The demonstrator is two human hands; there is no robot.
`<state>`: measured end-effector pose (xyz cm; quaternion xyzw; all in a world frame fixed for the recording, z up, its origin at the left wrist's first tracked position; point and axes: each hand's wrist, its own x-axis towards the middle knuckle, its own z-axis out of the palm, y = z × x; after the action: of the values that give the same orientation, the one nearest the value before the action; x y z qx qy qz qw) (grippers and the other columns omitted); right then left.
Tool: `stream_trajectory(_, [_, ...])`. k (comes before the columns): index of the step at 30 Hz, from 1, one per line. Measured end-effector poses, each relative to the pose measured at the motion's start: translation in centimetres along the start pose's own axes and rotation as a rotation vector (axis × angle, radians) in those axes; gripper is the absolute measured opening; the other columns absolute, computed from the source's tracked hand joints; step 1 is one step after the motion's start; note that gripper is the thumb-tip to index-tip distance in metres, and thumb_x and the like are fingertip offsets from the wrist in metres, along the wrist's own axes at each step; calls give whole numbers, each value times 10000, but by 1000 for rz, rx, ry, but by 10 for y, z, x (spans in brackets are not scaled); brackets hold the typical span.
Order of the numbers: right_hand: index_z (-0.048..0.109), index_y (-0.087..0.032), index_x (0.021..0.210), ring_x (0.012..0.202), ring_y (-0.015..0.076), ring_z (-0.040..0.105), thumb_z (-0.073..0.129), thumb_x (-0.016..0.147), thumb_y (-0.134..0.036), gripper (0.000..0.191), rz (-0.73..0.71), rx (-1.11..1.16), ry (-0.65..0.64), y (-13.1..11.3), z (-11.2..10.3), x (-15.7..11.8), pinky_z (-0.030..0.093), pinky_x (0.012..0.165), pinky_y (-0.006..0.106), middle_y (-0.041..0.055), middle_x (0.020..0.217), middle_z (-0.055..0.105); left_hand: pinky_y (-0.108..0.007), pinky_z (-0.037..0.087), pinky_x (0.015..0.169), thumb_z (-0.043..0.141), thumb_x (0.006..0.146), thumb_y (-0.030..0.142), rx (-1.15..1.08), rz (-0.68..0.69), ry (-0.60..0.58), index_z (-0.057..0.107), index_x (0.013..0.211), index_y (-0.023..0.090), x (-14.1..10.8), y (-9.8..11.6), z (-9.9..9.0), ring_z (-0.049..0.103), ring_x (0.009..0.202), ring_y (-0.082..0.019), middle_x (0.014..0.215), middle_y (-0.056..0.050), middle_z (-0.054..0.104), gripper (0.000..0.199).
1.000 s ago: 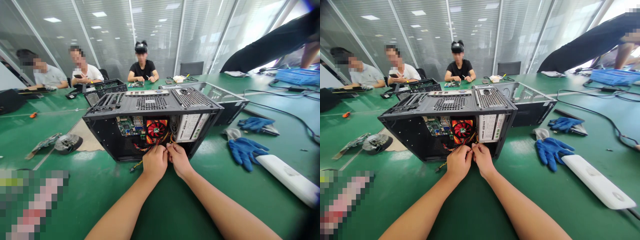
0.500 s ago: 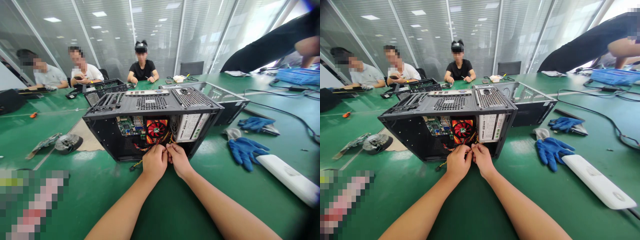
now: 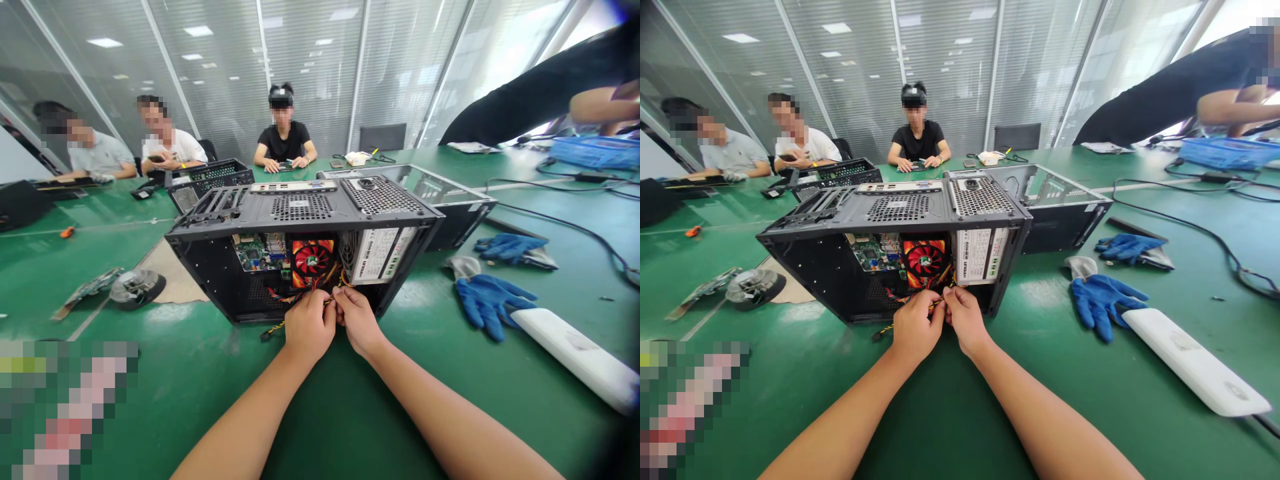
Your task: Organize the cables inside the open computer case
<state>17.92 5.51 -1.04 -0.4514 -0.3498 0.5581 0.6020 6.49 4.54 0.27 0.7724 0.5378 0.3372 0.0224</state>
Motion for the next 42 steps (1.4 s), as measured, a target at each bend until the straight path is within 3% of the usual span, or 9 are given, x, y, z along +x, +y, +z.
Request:
stream_trajectory(22, [453, -199, 552, 425, 70, 349, 760, 687, -549, 485, 1, 27, 0, -3, 2, 1, 255, 421, 228, -70, 474, 402, -267, 436, 630, 510, 904, 210, -40, 35, -55, 567, 865, 214, 1, -2, -1, 642, 712, -171, 786, -1, 680, 69])
stream_trajectory(33, [465, -197, 576, 404, 64, 344, 742, 715, -557, 475, -1, -5, -13, 1, 0, 3, 251, 397, 215, -78, 469, 399, -261, 405, 588, 462, 947, 248, 142, 15, -135, 570, 851, 224, 4, 2, -6, 643, 703, -173, 779, -2, 679, 146])
stream_trajectory(42, [506, -194, 599, 395, 70, 377, 730, 713, -564, 447, 17, -12, -9, -3, 1, 2, 266, 377, 214, -70, 487, 430, -257, 402, 559, 438, 963, 251, 208, 33, -112, 564, 832, 212, 5, 3, -6, 643, 686, -179, 766, -21, 679, 186])
